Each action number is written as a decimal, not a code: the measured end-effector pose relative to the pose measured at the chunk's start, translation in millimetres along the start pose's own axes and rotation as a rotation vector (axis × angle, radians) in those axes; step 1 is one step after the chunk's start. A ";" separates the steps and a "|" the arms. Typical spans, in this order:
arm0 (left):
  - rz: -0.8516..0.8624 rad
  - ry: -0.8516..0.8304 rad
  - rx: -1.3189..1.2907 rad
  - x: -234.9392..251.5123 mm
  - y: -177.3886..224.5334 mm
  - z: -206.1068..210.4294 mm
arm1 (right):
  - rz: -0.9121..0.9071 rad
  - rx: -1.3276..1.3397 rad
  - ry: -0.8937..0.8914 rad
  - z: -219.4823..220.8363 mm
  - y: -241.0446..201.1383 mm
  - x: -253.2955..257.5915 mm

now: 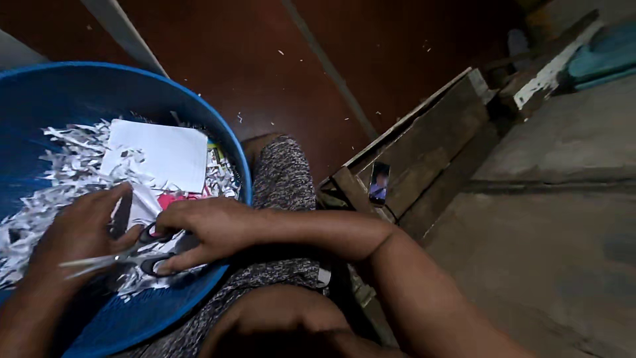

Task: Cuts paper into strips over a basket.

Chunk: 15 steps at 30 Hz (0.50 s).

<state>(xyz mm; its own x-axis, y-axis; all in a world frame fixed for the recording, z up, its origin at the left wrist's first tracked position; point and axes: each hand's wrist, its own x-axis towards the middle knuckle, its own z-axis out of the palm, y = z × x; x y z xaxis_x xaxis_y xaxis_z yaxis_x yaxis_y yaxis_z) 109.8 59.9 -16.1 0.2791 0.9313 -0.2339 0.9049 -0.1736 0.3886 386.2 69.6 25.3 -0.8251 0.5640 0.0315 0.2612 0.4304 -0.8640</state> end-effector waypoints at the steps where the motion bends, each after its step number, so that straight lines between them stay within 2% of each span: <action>1: 0.046 0.041 0.031 2.0 2.1 -1.2 | -0.010 0.070 -0.039 -5.9 -1.0 -0.3; 3: 0.058 0.028 -0.014 6.1 17.3 -11.2 | -0.038 0.173 -0.085 -15.0 -1.9 -1.3; 6: 0.113 0.038 0.029 10.3 -16.2 11.6 | -0.092 0.225 -0.124 -19.1 2.2 -2.1; 9: 0.105 0.048 0.027 10.0 -28.3 21.3 | -0.130 0.246 -0.133 -18.6 6.2 0.8; 12: 0.031 0.039 0.038 5.2 -41.3 24.3 | -0.151 0.294 -0.113 -18.9 10.6 2.9; 15: -0.063 0.032 -0.063 -0.2 -40.5 22.8 | -0.107 0.344 -0.137 -23.8 13.3 -1.3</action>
<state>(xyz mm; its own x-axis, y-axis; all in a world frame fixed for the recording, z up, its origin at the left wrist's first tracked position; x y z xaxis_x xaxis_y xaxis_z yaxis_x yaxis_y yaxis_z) 80.5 59.4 -52.2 0.2107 0.9498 -0.2311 0.8981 -0.0947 0.4295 402.7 91.3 25.7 -0.9038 0.4198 0.0831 0.0062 0.2070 -0.9783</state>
